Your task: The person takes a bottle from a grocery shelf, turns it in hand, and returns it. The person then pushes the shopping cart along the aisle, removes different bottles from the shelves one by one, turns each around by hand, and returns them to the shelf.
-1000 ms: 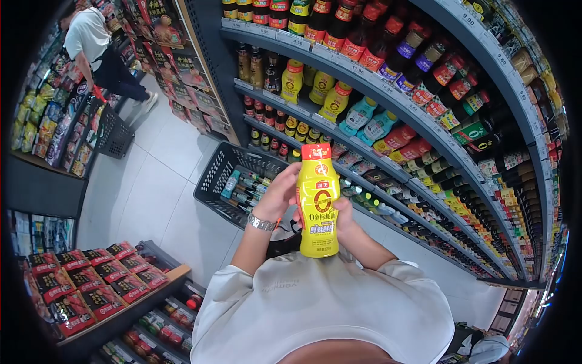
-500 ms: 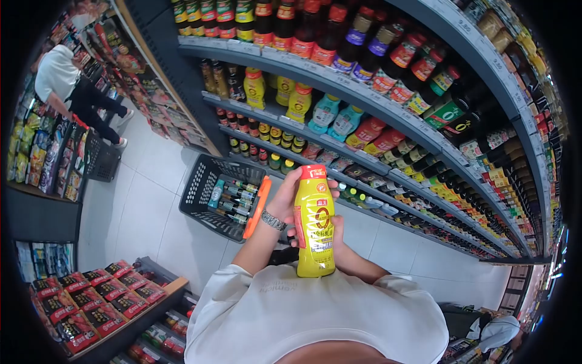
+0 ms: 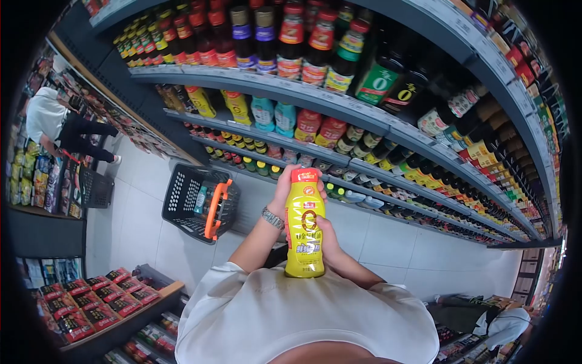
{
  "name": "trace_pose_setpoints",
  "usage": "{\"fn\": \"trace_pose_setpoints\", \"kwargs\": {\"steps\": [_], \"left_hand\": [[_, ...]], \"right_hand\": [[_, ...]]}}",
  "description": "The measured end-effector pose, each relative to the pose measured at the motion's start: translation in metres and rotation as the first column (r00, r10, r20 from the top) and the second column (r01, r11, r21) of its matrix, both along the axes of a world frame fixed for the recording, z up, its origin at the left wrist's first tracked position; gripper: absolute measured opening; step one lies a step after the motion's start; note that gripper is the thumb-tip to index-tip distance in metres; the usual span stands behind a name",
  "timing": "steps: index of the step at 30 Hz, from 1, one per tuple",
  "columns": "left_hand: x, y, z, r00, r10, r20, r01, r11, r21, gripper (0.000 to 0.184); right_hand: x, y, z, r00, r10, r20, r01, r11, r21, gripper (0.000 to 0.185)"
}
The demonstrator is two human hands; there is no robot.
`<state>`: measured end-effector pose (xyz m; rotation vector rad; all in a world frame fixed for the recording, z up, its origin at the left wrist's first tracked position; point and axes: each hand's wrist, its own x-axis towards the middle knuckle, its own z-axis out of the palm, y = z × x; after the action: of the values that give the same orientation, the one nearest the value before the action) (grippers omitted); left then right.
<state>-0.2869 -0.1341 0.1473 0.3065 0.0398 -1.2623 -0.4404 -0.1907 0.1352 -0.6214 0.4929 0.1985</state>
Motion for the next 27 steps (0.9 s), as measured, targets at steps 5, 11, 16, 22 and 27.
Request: {"fn": "trace_pose_setpoints", "kwargs": {"steps": [5, 11, 16, 22, 27], "left_hand": [[-0.026, -0.038, -0.010, 0.998, -0.046, 0.032, 0.044, 0.998, 0.054, 0.047], [-0.052, -0.052, -0.012, 0.999, 0.029, -0.040, -0.027, 0.999, 0.041, 0.050], [-0.056, -0.054, -0.003, 0.988, 0.154, 0.022, -0.152, 0.986, -0.070, 0.053], [-0.053, -0.027, -0.004, 0.974, 0.207, 0.097, -0.190, 0.968, -0.164, 0.046], [-0.057, -0.012, 0.002, 0.961, 0.212, 0.177, -0.259, 0.914, 0.314, 0.046]], "right_hand": [[-0.029, -0.039, -0.001, 0.998, -0.057, 0.023, 0.060, 0.979, -0.195, 0.049], [-0.050, -0.065, 0.003, 0.998, -0.026, 0.054, 0.016, 0.983, 0.181, 0.051], [-0.045, -0.069, 0.001, 0.978, 0.130, 0.165, -0.179, 0.929, 0.325, 0.055], [-0.047, -0.060, -0.015, 0.903, 0.407, 0.138, -0.377, 0.904, -0.202, 0.053], [-0.045, -0.053, -0.017, 0.918, 0.354, 0.179, -0.309, 0.921, -0.236, 0.047]]}}
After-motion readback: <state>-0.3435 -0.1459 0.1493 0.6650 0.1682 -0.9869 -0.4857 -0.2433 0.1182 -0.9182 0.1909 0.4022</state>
